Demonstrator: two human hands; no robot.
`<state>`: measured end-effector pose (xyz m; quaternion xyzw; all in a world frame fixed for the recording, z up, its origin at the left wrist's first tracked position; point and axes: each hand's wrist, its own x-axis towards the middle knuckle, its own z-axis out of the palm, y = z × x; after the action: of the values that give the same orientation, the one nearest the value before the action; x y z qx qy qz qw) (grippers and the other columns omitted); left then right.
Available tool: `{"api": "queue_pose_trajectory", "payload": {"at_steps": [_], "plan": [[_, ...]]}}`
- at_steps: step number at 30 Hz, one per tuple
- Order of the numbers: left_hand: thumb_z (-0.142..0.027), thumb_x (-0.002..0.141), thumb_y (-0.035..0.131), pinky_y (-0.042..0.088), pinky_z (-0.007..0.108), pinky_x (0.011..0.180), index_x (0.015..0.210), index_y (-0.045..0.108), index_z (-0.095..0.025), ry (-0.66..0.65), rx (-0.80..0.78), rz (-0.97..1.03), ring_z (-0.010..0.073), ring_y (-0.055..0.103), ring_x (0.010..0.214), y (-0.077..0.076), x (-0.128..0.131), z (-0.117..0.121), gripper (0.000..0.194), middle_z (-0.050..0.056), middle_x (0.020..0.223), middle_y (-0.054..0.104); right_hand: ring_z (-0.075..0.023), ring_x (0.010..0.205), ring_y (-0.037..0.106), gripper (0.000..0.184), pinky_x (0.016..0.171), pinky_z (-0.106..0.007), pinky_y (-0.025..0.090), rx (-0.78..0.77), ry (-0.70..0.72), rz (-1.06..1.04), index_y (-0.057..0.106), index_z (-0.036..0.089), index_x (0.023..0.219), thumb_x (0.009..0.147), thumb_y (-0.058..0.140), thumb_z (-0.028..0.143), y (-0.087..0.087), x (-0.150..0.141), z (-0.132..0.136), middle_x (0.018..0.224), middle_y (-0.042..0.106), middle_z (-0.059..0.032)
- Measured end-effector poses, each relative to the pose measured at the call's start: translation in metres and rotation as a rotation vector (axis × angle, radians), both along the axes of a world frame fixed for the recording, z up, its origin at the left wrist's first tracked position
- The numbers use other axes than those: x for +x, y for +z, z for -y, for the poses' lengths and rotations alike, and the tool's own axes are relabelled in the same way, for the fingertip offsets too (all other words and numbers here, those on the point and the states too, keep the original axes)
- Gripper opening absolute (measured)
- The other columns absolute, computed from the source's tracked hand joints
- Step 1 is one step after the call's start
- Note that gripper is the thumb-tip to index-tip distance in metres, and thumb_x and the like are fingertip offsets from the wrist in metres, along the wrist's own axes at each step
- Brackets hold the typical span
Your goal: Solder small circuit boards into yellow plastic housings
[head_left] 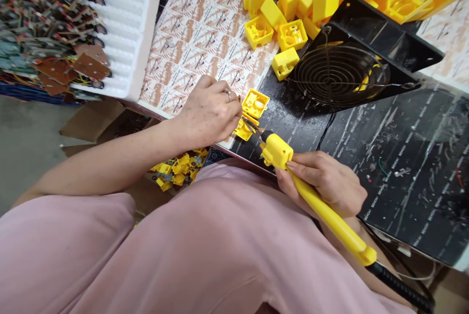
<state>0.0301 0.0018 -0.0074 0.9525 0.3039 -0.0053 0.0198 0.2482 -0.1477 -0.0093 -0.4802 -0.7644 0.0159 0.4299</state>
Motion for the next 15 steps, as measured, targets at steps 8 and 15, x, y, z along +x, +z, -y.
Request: {"api": "queue_pose_trajectory", "payload": {"at_steps": [8, 15], "plan": [[-0.027, 0.102, 0.036, 0.046, 0.045, 0.083, 0.086, 0.069, -0.021, -0.064, 0.095, -0.102, 0.0264, 0.065, 0.097, 0.003, 0.002, 0.001, 0.038, 0.006, 0.091, 0.076, -0.0122, 0.063, 0.07, 0.022, 0.055, -0.023, 0.058, -0.057, -0.059, -0.089, 0.066, 0.022, 0.093, 0.082, 0.081, 0.01, 0.01, 0.013, 0.007, 0.08, 0.075, 0.0013], [-0.023, 0.094, 0.05, 0.042, 0.043, 0.075, 0.078, 0.068, -0.02, -0.11, 0.15, -0.012, 0.0247, 0.063, 0.086, -0.002, 0.003, 0.002, 0.024, 0.004, 0.079, 0.074, -0.0182, 0.073, 0.074, 0.044, 0.063, -0.031, 0.062, -0.113, -0.185, -0.293, 0.071, 0.026, 0.115, 0.078, 0.084, 0.007, -0.007, 0.019, 0.02, 0.092, 0.078, 0.0006]]}}
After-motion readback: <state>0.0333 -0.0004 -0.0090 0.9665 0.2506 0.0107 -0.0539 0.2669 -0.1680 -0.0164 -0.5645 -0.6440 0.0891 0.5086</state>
